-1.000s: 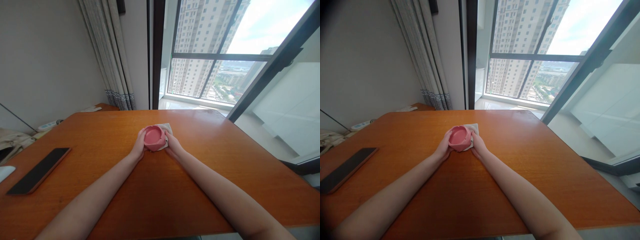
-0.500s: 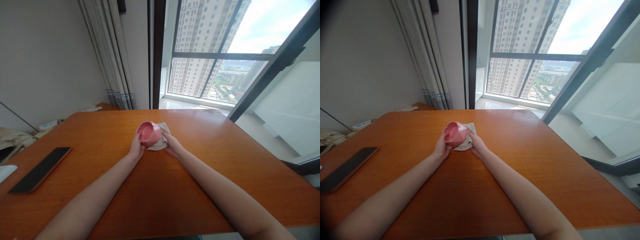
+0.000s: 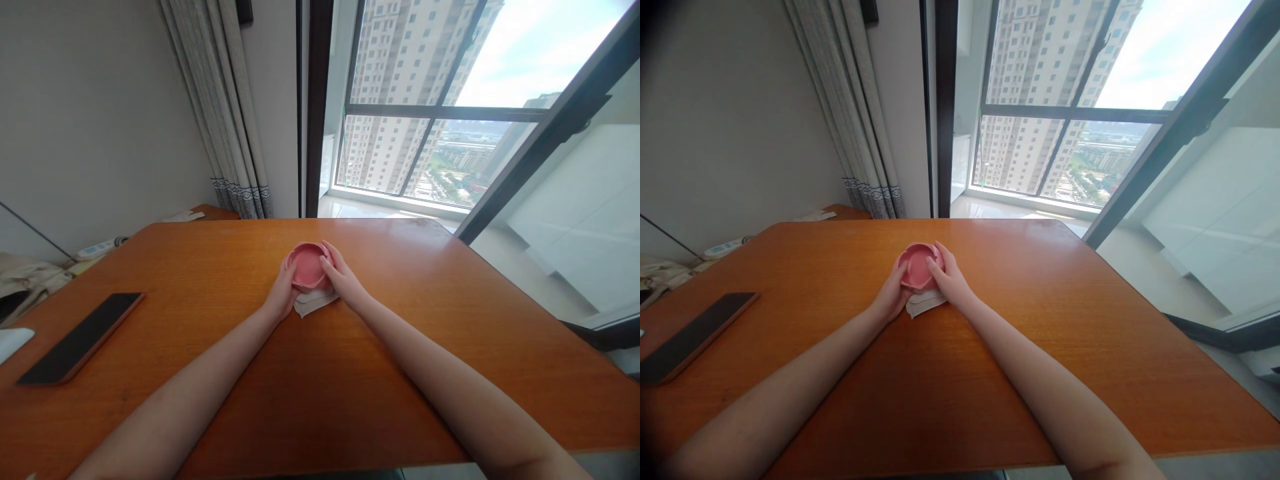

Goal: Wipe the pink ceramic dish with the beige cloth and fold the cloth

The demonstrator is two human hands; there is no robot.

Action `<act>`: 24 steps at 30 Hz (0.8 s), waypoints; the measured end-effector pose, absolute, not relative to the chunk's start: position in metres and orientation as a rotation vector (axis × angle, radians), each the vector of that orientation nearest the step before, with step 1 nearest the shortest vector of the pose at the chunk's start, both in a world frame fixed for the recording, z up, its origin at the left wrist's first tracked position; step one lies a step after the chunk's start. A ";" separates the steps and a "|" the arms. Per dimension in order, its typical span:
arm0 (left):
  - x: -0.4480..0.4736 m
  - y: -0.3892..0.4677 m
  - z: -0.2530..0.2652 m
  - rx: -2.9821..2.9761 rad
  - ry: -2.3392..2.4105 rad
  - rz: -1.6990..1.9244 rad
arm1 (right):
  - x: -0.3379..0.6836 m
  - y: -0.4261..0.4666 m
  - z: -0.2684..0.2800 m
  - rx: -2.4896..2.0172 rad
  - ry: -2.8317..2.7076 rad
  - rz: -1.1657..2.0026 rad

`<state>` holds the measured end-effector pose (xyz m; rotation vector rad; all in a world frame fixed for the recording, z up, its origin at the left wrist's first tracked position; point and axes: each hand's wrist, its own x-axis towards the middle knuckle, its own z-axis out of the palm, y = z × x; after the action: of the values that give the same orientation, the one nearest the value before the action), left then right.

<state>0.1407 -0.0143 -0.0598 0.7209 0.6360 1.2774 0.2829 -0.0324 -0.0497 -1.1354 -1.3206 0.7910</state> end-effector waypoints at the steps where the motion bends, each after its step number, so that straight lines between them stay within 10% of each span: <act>1: 0.141 -0.015 -0.059 0.767 0.615 1.191 | 0.283 -0.030 -0.051 -1.127 -1.290 0.826; 13: 0.133 -0.022 -0.069 2.145 0.805 0.869 | 0.431 0.009 -0.070 -1.424 -0.516 0.240; 24: 0.134 -0.024 -0.066 2.244 0.837 0.847 | 0.469 0.010 -0.085 -1.656 -0.504 0.191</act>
<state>0.1338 -0.0243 -0.0664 2.2444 0.8372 0.8469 0.4694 0.0099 -0.0851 -1.6563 -0.5038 0.1915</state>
